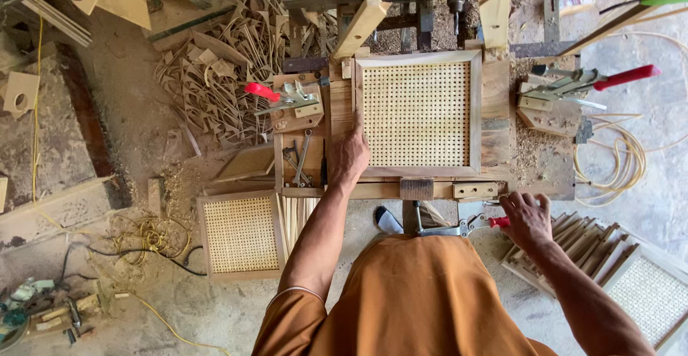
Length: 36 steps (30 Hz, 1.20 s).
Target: The person assembles rectangular wooden frames with mesh inserts by placing them into a wooden jig, securing them with clamps, and then stacking the completed frames on the floor.
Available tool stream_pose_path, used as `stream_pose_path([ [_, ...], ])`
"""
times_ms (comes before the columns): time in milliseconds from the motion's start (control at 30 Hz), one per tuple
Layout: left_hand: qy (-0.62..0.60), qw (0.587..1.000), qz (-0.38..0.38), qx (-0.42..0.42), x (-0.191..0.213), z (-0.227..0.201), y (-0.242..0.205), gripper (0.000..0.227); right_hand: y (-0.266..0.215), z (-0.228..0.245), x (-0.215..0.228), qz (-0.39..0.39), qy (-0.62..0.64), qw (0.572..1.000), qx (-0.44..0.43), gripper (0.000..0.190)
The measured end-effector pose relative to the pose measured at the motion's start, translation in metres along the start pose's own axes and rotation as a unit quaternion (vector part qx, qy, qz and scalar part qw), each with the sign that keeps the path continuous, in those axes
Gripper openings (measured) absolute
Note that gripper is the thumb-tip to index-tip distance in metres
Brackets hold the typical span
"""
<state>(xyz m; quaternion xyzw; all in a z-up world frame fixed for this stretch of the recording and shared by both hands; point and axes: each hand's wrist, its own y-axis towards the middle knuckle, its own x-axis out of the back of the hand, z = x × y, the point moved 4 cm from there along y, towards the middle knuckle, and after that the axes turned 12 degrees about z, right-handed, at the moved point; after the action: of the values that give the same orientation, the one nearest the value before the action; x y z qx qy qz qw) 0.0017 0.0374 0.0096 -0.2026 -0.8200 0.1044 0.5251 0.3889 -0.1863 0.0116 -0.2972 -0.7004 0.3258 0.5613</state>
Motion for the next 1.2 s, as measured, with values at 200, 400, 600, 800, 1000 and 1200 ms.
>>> stream_pose_path([
  [200,0.051,0.996,-0.054,-0.048,0.032,-0.022,0.000,0.073,0.007,-0.006,0.008,0.024,-0.053,0.998,0.009,0.091],
  [400,0.156,0.938,-0.238,-0.198,0.166,-0.068,0.005,0.065,0.002,-0.079,0.164,-0.061,0.172,0.983,-0.005,0.071],
  [600,0.369,0.907,-0.138,-0.148,0.254,0.000,0.036,0.025,-0.004,-0.137,0.290,-0.419,-0.056,0.906,0.022,0.131],
  [800,0.260,0.929,0.169,0.202,0.226,0.128,0.047,0.059,0.074,-0.228,0.188,-0.021,0.072,0.984,-0.162,0.070],
  [1000,0.359,0.894,0.264,-0.043,0.149,0.201,0.118,0.028,0.172,-0.250,0.120,0.031,0.117,0.989,-0.090,0.053],
  [1200,0.093,0.954,0.252,0.134,0.148,0.203,0.106,0.043,0.192,-0.250,0.114,0.049,0.161,0.983,-0.069,0.047],
])
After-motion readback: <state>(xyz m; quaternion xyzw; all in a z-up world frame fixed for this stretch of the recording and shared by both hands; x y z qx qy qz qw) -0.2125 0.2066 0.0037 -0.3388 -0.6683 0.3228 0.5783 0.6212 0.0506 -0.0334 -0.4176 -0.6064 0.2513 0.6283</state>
